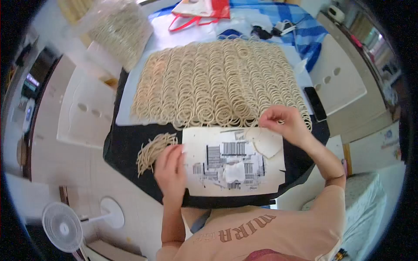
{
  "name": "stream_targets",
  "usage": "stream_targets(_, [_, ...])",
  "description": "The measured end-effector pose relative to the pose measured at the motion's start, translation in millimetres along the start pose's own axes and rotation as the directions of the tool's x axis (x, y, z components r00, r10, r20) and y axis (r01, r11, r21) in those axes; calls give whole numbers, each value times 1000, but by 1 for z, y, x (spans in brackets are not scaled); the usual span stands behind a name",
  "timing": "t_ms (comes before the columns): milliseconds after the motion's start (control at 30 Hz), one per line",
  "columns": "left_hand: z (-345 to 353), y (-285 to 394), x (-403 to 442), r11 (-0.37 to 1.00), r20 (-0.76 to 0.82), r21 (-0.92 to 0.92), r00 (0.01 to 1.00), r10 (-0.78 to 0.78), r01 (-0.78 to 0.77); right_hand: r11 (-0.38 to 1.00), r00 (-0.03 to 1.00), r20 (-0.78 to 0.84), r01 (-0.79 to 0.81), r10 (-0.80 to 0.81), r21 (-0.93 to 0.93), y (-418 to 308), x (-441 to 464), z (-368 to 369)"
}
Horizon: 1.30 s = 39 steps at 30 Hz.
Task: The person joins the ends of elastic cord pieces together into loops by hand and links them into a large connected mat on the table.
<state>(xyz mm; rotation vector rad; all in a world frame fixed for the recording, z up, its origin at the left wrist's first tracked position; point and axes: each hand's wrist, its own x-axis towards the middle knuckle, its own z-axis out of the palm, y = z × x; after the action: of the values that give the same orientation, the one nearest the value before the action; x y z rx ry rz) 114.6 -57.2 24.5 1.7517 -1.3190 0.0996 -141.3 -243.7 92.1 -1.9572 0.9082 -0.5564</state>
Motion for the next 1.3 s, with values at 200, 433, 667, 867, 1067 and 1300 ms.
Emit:
stream_targets(200, [-3, -49, 3, 939, -126, 309, 985, -118, 152, 946, 947, -287, 49, -146, -320, 16, 107, -74])
stream_targets(433, [0, -52, 9, 955, -77, 250, 987, -143, 157, 981, 975, -150, -145, 163, 127, 101, 228, -92])
stream_targets(667, [-1, -53, 10, 966, -86, 206, 986, -142, 158, 981, 972, -194, -155, 131, -116, 141, 262, -90])
stream_targets(867, [0, -54, 9, 966, -95, 183, 982, -165, 181, 911, 970, -241, -110, 12, -398, 147, 270, -89])
stream_targets(1067, [0, -49, 9, 963, -149, 83, 958, -244, 258, 871, 895, -389, 0, -219, -491, 132, 246, -88])
stream_targets(1300, [-8, -38, 6, 963, -314, 157, 936, -159, 217, 971, 957, -278, 9, -77, -238, 63, 111, -66])
